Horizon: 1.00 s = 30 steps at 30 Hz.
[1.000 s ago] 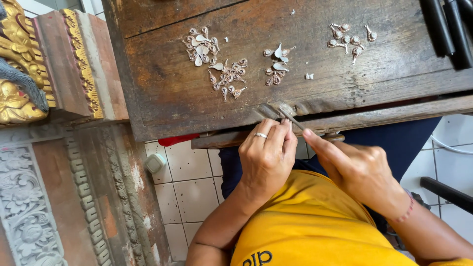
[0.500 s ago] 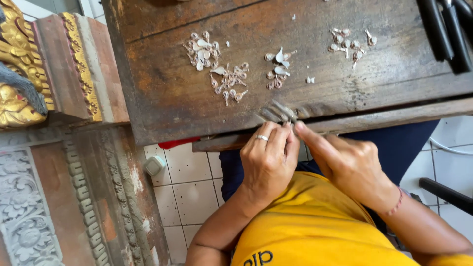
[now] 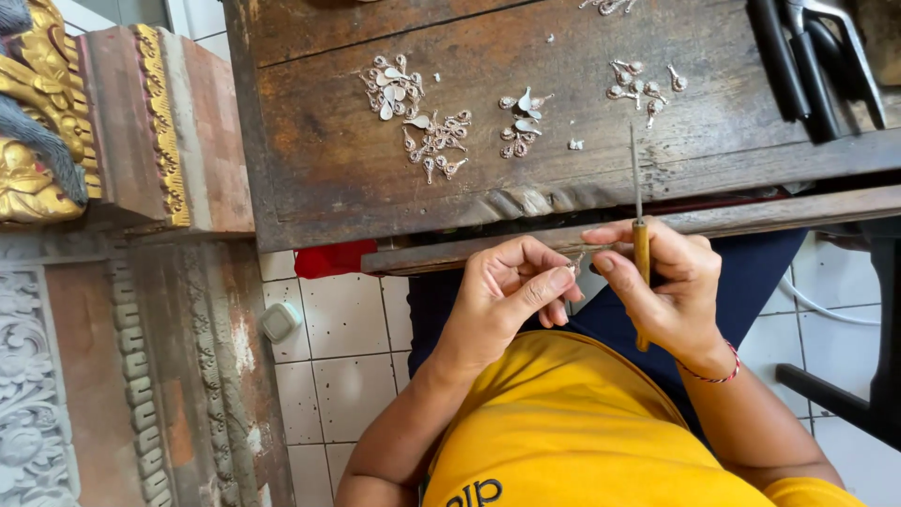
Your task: Filing small metal jewelry components on a wooden workbench
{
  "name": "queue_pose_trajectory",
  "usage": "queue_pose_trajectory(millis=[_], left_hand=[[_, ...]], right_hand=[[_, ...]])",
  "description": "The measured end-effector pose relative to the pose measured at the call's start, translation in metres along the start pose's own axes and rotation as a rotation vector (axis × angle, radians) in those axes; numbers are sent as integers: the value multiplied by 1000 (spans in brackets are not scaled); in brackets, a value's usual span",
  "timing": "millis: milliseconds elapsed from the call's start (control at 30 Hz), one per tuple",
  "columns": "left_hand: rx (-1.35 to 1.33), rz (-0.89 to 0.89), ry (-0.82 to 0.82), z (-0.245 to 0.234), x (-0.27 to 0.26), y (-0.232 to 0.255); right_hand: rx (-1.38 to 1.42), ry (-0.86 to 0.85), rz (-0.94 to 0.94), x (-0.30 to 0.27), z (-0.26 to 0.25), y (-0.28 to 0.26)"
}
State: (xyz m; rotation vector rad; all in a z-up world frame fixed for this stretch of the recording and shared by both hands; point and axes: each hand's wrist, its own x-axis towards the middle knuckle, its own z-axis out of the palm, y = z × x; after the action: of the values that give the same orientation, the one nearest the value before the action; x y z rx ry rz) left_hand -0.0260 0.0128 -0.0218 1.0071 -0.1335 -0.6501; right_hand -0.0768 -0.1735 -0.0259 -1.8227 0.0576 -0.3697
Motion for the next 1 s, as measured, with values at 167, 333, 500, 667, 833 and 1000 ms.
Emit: queue_pose_trajectory(millis=[167, 333, 500, 667, 833, 1000], left_hand=[[-36, -36, -49, 8, 1, 4], [-12, -32, -62, 8, 3, 4], [189, 121, -2, 7, 9, 6], [125, 130, 26, 6, 11, 0], [125, 137, 43, 5, 14, -5], [152, 142, 48, 8, 14, 3]], right_hand=[[-17, -15, -68, 2, 1, -13], [-17, -1, -70, 2, 4, -11], [-1, 78, -72, 2, 11, -3], [-38, 118, -138, 2, 15, -2], [-63, 130, -167, 2, 14, 2], [-62, 137, -144, -4, 13, 9]])
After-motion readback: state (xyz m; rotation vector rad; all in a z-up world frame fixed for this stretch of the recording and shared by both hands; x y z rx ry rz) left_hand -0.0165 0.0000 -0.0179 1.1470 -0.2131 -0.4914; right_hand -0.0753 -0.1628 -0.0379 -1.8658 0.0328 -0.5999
